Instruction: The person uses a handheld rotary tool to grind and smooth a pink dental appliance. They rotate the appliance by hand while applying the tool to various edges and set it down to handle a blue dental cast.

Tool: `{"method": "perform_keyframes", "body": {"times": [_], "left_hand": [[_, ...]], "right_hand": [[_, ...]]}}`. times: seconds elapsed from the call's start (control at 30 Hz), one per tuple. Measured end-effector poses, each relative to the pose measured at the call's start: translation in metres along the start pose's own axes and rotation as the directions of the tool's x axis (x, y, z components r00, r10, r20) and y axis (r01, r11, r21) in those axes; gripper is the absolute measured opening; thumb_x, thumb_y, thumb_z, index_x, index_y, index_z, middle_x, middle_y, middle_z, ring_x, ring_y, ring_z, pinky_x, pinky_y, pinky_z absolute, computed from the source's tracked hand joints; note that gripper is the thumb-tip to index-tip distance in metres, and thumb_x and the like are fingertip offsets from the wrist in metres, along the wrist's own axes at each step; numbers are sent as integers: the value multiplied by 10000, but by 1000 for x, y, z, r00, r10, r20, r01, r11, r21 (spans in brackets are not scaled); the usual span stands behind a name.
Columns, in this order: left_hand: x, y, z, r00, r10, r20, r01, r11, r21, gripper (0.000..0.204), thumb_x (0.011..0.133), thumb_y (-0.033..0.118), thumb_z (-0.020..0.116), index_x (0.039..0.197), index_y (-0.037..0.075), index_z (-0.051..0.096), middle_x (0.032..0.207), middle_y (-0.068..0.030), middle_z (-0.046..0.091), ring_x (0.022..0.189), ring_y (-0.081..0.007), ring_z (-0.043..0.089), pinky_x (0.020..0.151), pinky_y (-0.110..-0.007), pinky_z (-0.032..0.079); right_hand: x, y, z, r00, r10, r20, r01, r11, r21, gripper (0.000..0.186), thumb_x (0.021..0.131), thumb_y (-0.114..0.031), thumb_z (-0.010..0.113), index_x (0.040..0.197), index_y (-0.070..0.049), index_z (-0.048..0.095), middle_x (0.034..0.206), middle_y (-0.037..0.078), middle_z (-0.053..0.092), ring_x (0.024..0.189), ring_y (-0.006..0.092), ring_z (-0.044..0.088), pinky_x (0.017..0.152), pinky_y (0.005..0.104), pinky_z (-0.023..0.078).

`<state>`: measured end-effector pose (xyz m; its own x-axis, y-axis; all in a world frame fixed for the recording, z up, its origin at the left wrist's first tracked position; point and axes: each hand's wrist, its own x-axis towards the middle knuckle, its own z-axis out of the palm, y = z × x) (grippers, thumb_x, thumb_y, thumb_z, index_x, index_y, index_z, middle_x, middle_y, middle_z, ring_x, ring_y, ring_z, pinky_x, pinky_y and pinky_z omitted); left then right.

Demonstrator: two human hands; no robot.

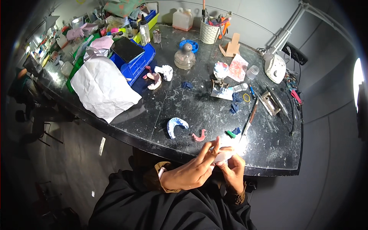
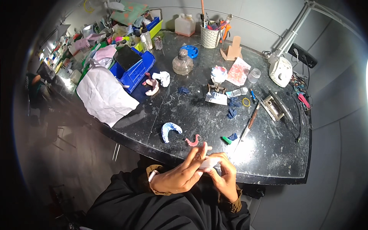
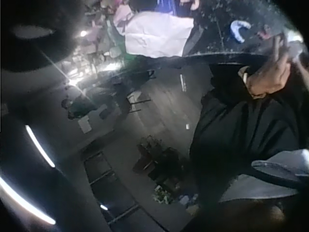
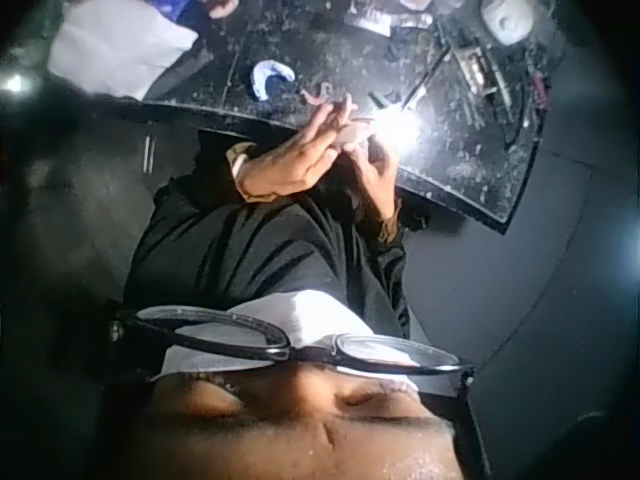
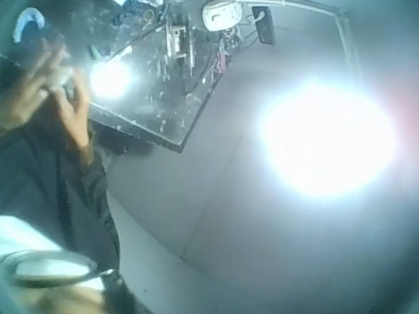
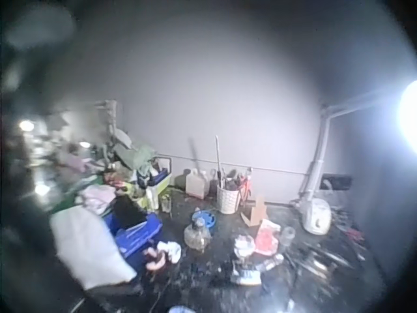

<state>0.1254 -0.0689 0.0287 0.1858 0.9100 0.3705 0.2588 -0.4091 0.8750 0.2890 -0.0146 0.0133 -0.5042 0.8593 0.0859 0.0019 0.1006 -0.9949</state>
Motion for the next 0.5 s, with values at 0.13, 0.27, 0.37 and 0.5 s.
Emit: {"method": "perform_keyframes", "body": {"times": [0.13, 0.27, 0.37, 0.5], "left_hand": [[12, 14, -53, 975, -147, -166, 157, 986, 52, 396, 827, 39, 506, 1216, -30, 520, 1161, -196, 506, 1043, -286, 528, 887, -347, 439], [10, -17, -107, 989, -63, -133, 115, 894, 434, 489, 773, 99, 633, 1236, 12, 501, 1178, -152, 491, 1085, -301, 484, 953, -383, 384], [-5, -34, -124, 988, -156, 21, 133, 898, 418, 712, 732, 170, 723, 1343, 45, 382, 1274, -149, 404, 1166, -298, 424, 983, -385, 361], [-13, -51, -124, 978, -197, 62, 171, 940, 295, 833, 704, 200, 766, 1390, 60, 314, 1278, -150, 393, 1197, -302, 406, 1015, -374, 337]], "right_hand": [[23, -25, -4, 995, -64, -81, 38, 958, -286, 249, 840, 2, 598, 1081, 20, 537, 964, 112, 604, 880, 175, 601, 738, 295, 469], [68, -30, -12, 939, -307, 153, 307, 552, -776, 320, 790, 34, 573, 1104, -16, 536, 906, 144, 571, 812, 296, 541, 688, 368, 455], [91, -26, -10, 934, -259, 245, 333, 393, -857, 319, 799, -21, 563, 1116, -26, 529, 879, 113, 533, 809, 275, 506, 693, 374, 440], [108, -18, -3, 862, -282, 421, 473, 152, -868, 307, 816, -42, 535, 1123, -42, 535, 856, 64, 512, 807, 226, 492, 708, 327, 407]]}}
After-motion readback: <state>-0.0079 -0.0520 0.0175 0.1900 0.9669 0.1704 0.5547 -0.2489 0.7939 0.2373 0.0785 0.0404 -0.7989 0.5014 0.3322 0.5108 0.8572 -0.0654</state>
